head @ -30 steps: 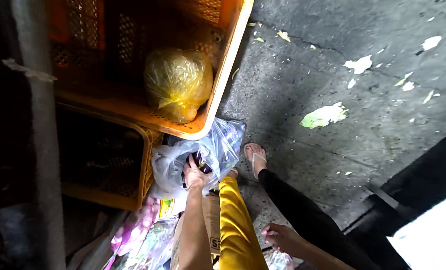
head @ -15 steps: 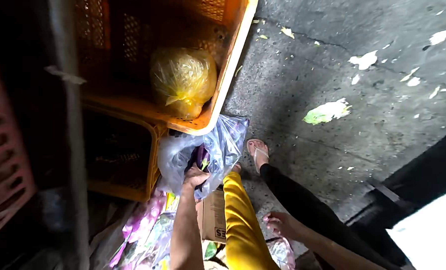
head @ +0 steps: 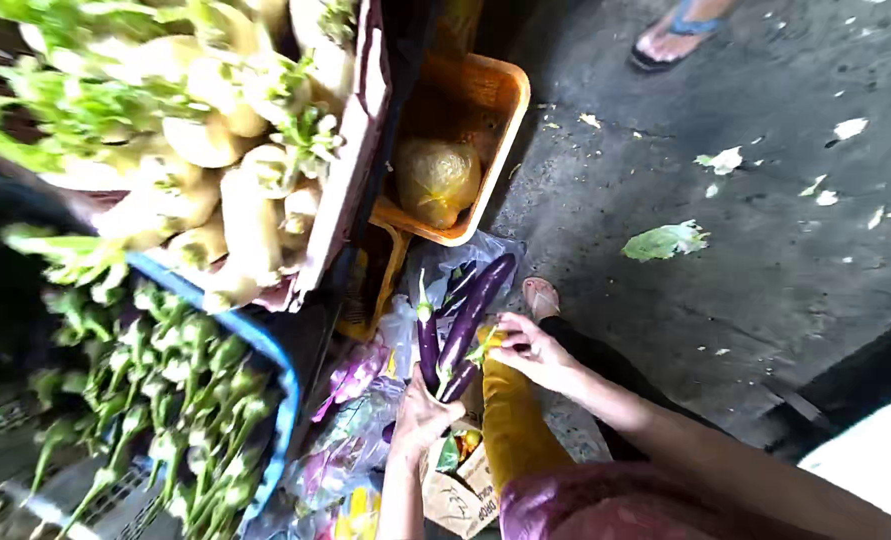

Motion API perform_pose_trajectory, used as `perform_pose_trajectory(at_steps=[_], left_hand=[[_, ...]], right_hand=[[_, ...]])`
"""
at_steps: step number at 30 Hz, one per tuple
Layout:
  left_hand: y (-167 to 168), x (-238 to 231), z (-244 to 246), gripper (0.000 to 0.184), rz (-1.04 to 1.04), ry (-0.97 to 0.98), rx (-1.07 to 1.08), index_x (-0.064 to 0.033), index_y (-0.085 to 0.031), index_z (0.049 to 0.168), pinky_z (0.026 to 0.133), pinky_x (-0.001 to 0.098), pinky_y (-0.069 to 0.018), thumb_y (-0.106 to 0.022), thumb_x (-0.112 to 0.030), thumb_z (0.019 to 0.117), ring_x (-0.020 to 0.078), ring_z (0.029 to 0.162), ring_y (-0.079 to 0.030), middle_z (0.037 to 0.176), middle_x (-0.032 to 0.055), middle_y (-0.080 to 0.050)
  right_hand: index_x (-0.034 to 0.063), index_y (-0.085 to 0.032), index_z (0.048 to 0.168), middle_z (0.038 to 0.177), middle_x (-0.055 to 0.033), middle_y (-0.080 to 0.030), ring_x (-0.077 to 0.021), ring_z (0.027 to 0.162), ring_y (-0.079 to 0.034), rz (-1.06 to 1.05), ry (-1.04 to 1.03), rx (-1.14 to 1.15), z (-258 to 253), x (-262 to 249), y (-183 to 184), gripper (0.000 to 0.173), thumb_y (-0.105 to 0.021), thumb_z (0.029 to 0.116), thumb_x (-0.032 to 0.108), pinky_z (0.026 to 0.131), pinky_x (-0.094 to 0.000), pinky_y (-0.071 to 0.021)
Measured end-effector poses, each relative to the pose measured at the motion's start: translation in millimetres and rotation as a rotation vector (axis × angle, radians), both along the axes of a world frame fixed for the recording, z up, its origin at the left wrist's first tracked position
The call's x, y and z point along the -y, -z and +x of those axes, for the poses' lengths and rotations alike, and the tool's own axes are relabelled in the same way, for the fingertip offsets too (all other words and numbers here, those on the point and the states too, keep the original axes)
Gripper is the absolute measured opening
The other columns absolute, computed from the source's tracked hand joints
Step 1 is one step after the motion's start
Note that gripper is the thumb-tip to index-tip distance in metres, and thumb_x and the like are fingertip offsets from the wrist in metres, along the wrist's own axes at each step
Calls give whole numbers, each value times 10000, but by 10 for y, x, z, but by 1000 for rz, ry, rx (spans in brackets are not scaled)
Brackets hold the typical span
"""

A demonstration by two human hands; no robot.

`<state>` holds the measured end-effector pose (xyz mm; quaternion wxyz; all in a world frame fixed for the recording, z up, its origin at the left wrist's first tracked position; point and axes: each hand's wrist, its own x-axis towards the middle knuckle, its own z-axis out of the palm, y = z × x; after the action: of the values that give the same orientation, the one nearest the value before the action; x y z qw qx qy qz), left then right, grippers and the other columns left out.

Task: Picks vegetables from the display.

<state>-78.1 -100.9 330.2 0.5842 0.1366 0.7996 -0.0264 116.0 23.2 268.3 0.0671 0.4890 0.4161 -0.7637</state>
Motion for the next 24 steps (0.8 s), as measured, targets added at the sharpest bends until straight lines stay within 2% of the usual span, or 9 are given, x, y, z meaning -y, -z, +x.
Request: perform_pose_trajectory(at_steps=[4, 6, 8, 11, 13, 17, 20, 22, 24], left_hand=[[-674, 150, 160, 1012, 270, -157, 98, 19, -405, 1480, 1021, 390, -538, -887, -261, 635, 191, 1161, -653, 1262, 158, -661], [-996, 210, 231, 1003, 338, -145, 76, 31, -432, 1459, 1010, 418, -548, -896, -272, 624, 212, 1139, -666, 1232, 167, -675], [-1338, 231, 259, 963, 440, -179, 83, 59, -449, 1448, 1013, 451, -541, -898, -213, 641, 254, 1137, -667, 1221, 203, -676], [-1785, 346, 332, 933, 736, -268, 139, 80, -435, 1453, 1034, 374, -527, -884, -141, 666, 184, 1164, -652, 1268, 189, -661], [-1994, 415, 337, 928, 950, -271, 124, 107, -431, 1442, 1044, 322, -512, -874, -147, 667, 139, 1183, -638, 1290, 184, -652], [-2258, 603, 250, 931, 1150, -314, 37, 113, -434, 1424, 1030, 284, -514, -878, -227, 680, 82, 1166, -636, 1274, 146, -662], [-2396, 804, 150, 941, 1244, -393, -27, 129, -445, 1401, 1024, 232, -506, -881, -312, 694, 20, 1161, -623, 1271, 109, -664], [-2416, 1010, 91, 898, 1274, -481, -58, 119, -479, 1366, 1000, 207, -516, -884, -330, 702, -9, 1127, -629, 1235, 61, -681], [-2291, 1298, 18, 811, 1337, -572, -98, 69, -523, 1320, 970, 234, -547, -876, -346, 720, 5, 1075, -662, 1161, 8, -713]], right_hand=[[59, -338, 1518, 1302, -71, -610, -206, 1141, -653, -297, 120, -251, 79, -241, -616, 723, -670, 930, 320, 907, -439, -600], [68, -448, 1371, 1197, -36, -664, -195, 1082, -681, -272, 76, -407, 155, -268, -946, 697, -715, 872, 475, 896, -432, -607], [120, -554, 1207, 1069, 26, -701, -129, 981, -698, -141, 36, -563, 75, -293, -1330, 467, -716, 905, 436, 875, -364, -607], [301, -636, 1286, 1192, 108, -717, -46, 1105, -668, -142, -87, -1052, -149, -316, -1769, 304, -623, 1005, 414, 960, -277, -566], [312, -626, 1387, 1316, 110, -687, -39, 1215, -628, -205, -229, -1227, -378, -366, -2039, 404, -552, 1030, 486, 1043, -281, -526], [262, -642, 1394, 1368, 83, -659, -72, 1261, -603, -4, -441, -1248, -937, -300, -2481, 471, -622, 989, 502, 1081, -289, -502], [261, -674, 1310, 1268, 72, -694, -72, 1176, -637, 94, -438, -1310, -1408, -92, -2880, 414, -595, 998, 521, 1016, -281, -536], [221, -664, 1276, 1197, 7, -731, -155, 1121, -683, 127, -372, -1359, -1716, -12, -3218, 456, -553, 1003, 569, 994, -355, -567], [210, -661, 1181, 1006, 12, -757, -161, 914, -736, 175, -242, -1271, -1977, -69, -3605, 482, -554, 970, 630, 844, -355, -633]])
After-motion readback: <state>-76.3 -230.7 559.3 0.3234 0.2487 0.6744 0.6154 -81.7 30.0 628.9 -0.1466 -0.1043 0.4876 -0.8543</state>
